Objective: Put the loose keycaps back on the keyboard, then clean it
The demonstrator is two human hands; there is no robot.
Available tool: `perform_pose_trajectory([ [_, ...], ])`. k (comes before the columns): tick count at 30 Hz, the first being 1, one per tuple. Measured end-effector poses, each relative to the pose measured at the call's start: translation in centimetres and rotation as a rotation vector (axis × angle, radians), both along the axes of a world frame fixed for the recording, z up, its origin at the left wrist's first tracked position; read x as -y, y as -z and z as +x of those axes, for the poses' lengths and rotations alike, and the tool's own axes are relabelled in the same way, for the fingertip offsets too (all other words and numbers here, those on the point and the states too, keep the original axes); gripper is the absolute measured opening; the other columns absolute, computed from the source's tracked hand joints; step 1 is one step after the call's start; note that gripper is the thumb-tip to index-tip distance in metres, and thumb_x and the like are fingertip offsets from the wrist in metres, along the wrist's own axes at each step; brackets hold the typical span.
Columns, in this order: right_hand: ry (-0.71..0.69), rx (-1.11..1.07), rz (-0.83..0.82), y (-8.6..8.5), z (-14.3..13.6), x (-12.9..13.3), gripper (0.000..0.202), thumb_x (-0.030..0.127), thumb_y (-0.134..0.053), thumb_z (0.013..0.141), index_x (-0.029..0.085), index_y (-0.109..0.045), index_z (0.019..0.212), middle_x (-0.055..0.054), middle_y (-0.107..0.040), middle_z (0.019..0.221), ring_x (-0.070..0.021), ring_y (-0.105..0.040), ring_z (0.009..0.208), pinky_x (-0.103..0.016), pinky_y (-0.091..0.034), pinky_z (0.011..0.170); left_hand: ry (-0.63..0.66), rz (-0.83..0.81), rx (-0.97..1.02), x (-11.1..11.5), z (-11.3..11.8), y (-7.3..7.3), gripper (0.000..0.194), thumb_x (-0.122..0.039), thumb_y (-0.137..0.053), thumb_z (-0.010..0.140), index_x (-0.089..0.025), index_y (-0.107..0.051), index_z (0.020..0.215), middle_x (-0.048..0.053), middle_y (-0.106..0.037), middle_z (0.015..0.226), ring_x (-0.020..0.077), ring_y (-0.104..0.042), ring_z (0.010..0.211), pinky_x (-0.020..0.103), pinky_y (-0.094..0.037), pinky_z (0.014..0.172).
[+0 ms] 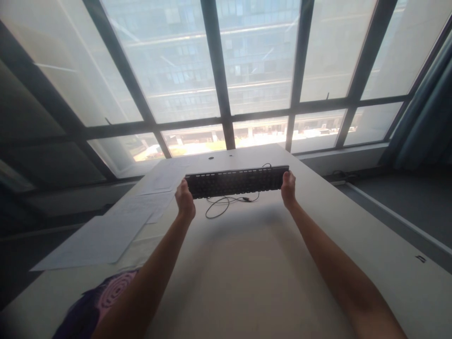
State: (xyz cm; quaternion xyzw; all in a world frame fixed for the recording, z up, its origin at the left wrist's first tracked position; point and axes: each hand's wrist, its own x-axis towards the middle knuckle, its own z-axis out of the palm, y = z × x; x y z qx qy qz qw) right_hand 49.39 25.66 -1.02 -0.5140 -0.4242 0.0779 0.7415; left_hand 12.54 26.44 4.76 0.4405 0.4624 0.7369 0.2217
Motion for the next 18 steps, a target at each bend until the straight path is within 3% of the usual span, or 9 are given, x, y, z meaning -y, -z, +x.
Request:
perform_pose_trajectory([
  [3,0.014,-0.046,0.068,-1.7,-0.1,0.2,0.067,0.074,-0.037,0.093,0.015,-0.061,0.115,-0.012,-0.062,0.111,-0.0267,-0.056,0.107,-0.050,-0.043,0.102,0.120,0.003,0.054,0.9,-0.1,-2.0,0.047,-0.053,-0.049,0.098,-0.016,-0.068,0.119,0.011,-0.069,0.118,0.0248,-0.060,0.117,0.039,-0.048,0.103],
  [7,0.028,-0.074,0.169,-3.4,0.0,0.2,0.068,0.074,-0.039,0.093,0.016,-0.053,0.125,-0.013,-0.059,0.120,-0.0274,-0.056,0.114,-0.050,-0.041,0.105,0.329,-0.168,0.215,2.0,-0.4,-4.1,0.039,-0.053,-0.053,0.097,-0.026,-0.064,0.123,0.008,-0.065,0.122,0.0220,-0.062,0.112,0.035,-0.053,0.093],
  [10,0.098,-0.075,0.182,-3.9,0.0,0.3,0.068,0.074,-0.039,0.092,0.016,-0.051,0.124,-0.014,-0.058,0.119,-0.0272,-0.056,0.112,-0.050,-0.041,0.105,0.397,-0.181,0.358,2.2,-0.4,-4.9,0.031,-0.050,-0.054,0.098,-0.024,-0.063,0.112,0.009,-0.064,0.115,0.0199,-0.063,0.104,0.031,-0.056,0.085],
  [14,0.151,-0.056,0.148,-3.7,-0.2,0.5,0.065,0.074,-0.033,0.093,0.017,-0.049,0.120,-0.016,-0.057,0.120,-0.0271,-0.056,0.113,-0.049,-0.042,0.107,0.323,-0.274,0.525,1.7,-0.1,-4.4,0.023,-0.043,-0.057,0.097,-0.021,-0.056,0.095,0.005,-0.057,0.096,0.0168,-0.063,0.092,0.029,-0.058,0.080],
  [18,0.191,-0.083,0.128,-3.3,-0.7,0.5,0.051,0.061,-0.032,0.097,0.016,-0.049,0.116,-0.018,-0.058,0.119,-0.0277,-0.057,0.114,-0.051,-0.041,0.107,0.281,-0.386,0.524,0.8,0.2,-2.9,0.011,-0.027,-0.064,0.092,-0.020,-0.056,0.094,0.004,-0.059,0.089,0.0198,-0.065,0.095,0.036,-0.059,0.085],
])
